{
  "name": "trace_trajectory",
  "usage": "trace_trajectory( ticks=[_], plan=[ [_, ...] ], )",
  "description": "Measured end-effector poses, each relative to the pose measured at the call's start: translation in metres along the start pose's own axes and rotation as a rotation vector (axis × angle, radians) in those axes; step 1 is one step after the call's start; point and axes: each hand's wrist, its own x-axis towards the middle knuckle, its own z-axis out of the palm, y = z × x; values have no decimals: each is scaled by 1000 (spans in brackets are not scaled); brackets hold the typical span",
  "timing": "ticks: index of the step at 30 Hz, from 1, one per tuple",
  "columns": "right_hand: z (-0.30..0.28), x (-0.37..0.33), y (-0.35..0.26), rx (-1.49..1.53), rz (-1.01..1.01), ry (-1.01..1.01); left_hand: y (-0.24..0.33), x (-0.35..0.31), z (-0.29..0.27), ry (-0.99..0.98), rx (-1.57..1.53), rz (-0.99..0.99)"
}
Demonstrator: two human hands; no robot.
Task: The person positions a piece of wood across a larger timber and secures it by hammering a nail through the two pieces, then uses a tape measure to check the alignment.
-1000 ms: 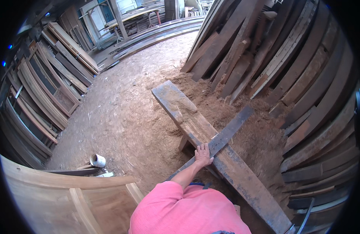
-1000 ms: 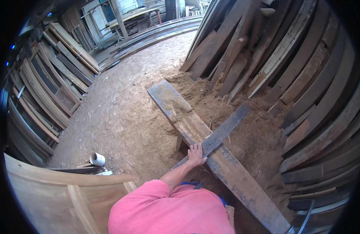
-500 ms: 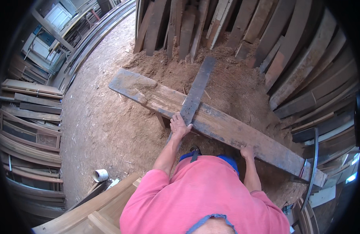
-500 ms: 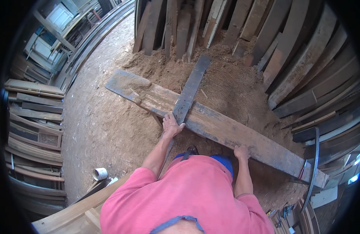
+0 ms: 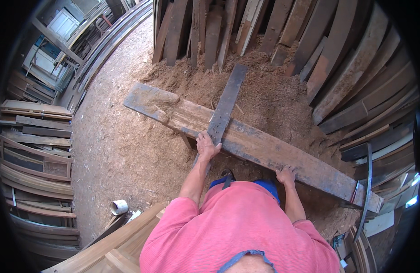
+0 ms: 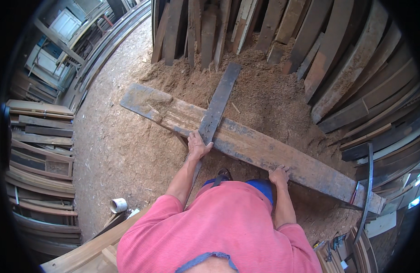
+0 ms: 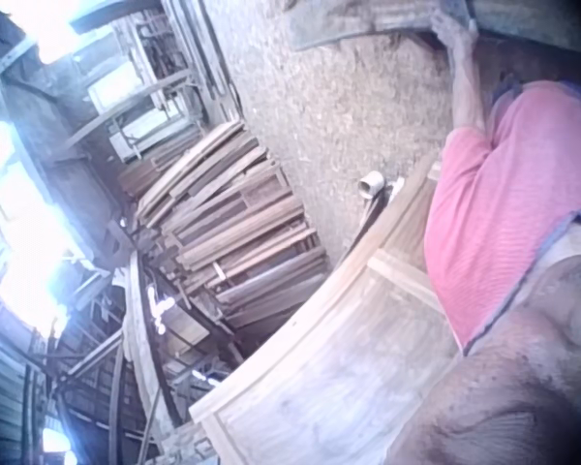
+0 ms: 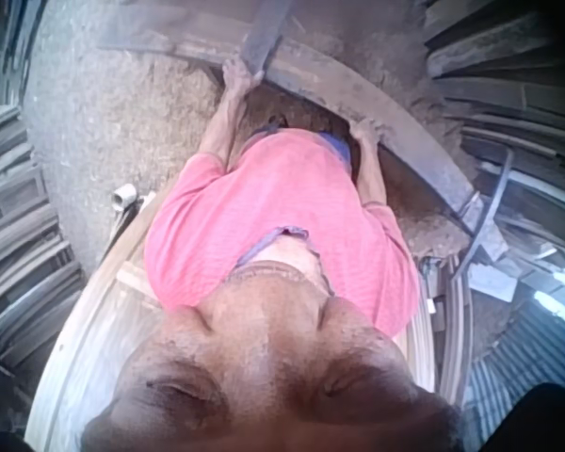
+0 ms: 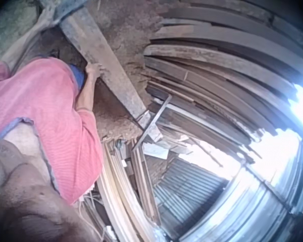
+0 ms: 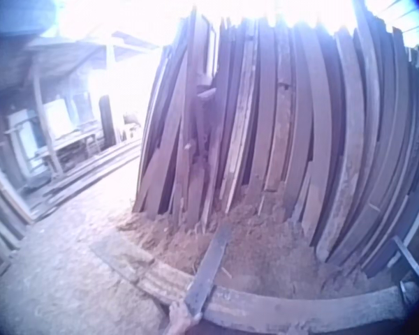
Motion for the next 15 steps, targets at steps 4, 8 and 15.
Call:
trace_trajectory(
  ticks=[4, 8, 15],
  plan=[
    [-7, -2, -2, -24, -14, 16, 4, 2, -2, -16, -32, 10],
    [-7, 5, -6, -39, -31, 9, -28, 19, -3, -47, -97, 91],
    [-3, 12, -2, -40, -36, -60, -94, 13, -8, -118, -654, -126]
  ],
)
